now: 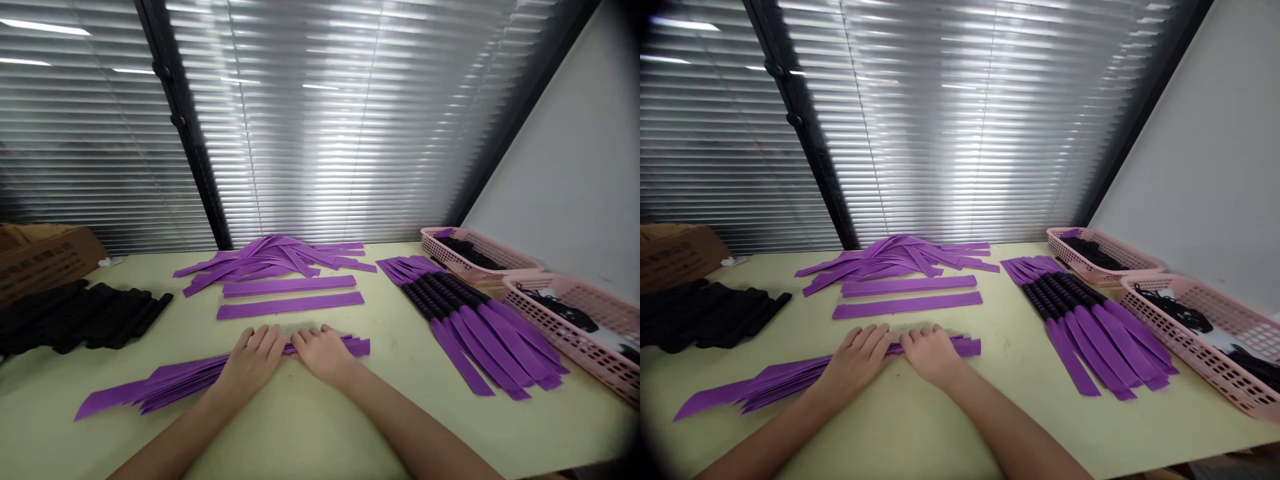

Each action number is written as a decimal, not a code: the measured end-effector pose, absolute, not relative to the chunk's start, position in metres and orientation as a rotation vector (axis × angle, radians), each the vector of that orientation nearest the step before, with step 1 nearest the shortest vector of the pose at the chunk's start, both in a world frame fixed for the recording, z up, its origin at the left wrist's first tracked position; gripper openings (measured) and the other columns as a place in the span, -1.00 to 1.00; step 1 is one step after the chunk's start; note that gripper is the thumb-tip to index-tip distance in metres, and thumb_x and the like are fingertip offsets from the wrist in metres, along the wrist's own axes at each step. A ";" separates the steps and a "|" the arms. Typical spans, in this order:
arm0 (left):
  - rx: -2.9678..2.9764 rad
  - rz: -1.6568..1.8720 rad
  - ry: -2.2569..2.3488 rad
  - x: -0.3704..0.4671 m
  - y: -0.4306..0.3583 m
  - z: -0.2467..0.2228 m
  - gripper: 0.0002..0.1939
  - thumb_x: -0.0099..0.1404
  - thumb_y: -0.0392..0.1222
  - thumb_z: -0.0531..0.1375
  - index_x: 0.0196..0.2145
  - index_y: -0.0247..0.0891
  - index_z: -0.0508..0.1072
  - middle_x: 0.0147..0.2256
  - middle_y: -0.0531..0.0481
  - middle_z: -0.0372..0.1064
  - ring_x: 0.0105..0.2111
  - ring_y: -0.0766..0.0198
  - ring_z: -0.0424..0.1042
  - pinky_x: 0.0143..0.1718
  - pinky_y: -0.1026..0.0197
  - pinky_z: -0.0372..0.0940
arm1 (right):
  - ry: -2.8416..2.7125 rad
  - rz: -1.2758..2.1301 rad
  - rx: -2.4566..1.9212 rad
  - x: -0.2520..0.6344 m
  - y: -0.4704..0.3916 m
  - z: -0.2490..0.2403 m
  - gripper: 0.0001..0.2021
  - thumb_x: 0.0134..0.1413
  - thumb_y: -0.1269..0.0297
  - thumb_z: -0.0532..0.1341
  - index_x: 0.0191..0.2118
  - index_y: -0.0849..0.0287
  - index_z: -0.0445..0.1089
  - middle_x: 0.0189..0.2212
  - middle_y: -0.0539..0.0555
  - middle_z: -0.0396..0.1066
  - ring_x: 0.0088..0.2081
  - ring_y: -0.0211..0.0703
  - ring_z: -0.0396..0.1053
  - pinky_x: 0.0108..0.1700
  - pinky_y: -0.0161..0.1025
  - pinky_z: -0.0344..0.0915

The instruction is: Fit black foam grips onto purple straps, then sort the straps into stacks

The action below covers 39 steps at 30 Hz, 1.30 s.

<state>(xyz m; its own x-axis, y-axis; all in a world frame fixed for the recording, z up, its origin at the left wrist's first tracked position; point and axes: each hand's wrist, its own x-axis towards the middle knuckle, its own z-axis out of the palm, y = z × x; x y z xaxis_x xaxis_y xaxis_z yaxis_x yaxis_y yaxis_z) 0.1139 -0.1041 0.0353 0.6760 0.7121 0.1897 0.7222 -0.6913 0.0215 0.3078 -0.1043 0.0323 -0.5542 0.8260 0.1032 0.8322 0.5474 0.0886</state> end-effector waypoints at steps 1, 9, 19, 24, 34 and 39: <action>-2.880 -0.409 -1.185 0.114 -0.113 0.035 -0.67 0.40 -0.28 -0.10 -0.10 -0.25 0.43 -0.12 -0.24 0.43 -0.06 0.00 0.38 -0.03 -0.06 0.24 | -2.699 -0.137 -1.486 0.311 -0.105 0.036 -0.78 0.31 0.20 0.01 -0.11 0.21 0.29 -0.23 0.16 0.47 -0.26 -0.04 0.44 -0.24 -0.13 0.28; -3.307 -1.543 -2.688 0.138 -0.150 0.021 -0.53 0.22 0.13 0.14 -0.03 -0.21 0.29 -0.20 -0.12 0.41 -0.38 0.20 0.46 -0.40 0.13 0.38 | -2.434 0.379 -1.485 0.329 -0.119 0.066 -0.78 0.29 0.12 0.02 -0.17 0.14 0.28 -0.39 0.01 0.43 -0.41 -0.17 0.36 -0.39 -0.29 0.10; -1.626 -3.466 -1.954 0.102 -0.093 0.042 -0.64 0.10 -0.02 0.32 -0.20 -0.09 0.28 -0.34 0.16 0.42 -0.32 0.35 0.46 -0.33 0.32 0.38 | -1.641 1.786 -1.026 0.320 -0.126 0.067 -0.72 0.06 0.06 0.26 -0.24 0.16 0.32 -0.42 -0.05 0.30 -0.46 -0.34 0.23 -0.39 -0.37 0.16; -1.319 -3.468 -1.683 0.087 -0.076 0.092 -0.65 -0.02 -0.17 0.40 -0.29 -0.17 0.37 -0.41 0.16 0.38 -0.47 0.40 0.40 -0.41 0.33 0.37 | -1.293 2.206 -0.877 0.311 -0.118 0.056 -0.55 -0.11 0.04 0.37 -0.16 0.18 0.29 -0.48 -0.05 0.32 -0.52 -0.37 0.25 -0.42 -0.36 0.20; -2.046 -3.462 -1.185 0.128 -0.065 0.188 -0.65 0.07 -0.21 0.34 -0.29 -0.15 0.23 -0.47 0.21 0.25 -0.62 0.49 0.25 -0.59 0.38 0.21 | -1.834 1.538 -0.987 0.282 -0.103 0.097 -0.51 -0.08 0.12 0.34 0.00 0.12 0.31 -0.10 0.09 0.38 -0.12 -0.08 0.35 -0.10 -0.11 0.29; -2.147 -3.365 -1.313 0.152 -0.066 0.208 -0.67 0.14 -0.06 0.31 -0.25 -0.15 0.24 -0.47 0.19 0.23 -0.62 0.49 0.25 -0.62 0.40 0.20 | -1.624 1.271 -0.730 0.251 -0.097 0.138 -0.24 -0.21 0.33 0.39 0.16 0.05 0.08 -0.08 0.04 0.33 -0.12 -0.14 0.34 -0.08 -0.16 0.29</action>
<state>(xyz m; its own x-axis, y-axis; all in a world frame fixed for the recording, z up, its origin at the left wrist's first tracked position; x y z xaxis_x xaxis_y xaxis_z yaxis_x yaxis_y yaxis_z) 0.1516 -0.0659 0.2081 -0.0997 0.9364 0.3364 -0.4613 -0.3431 0.8182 0.2513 -0.0968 0.1378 -0.4025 0.8649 0.2999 -0.0831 0.2918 -0.9529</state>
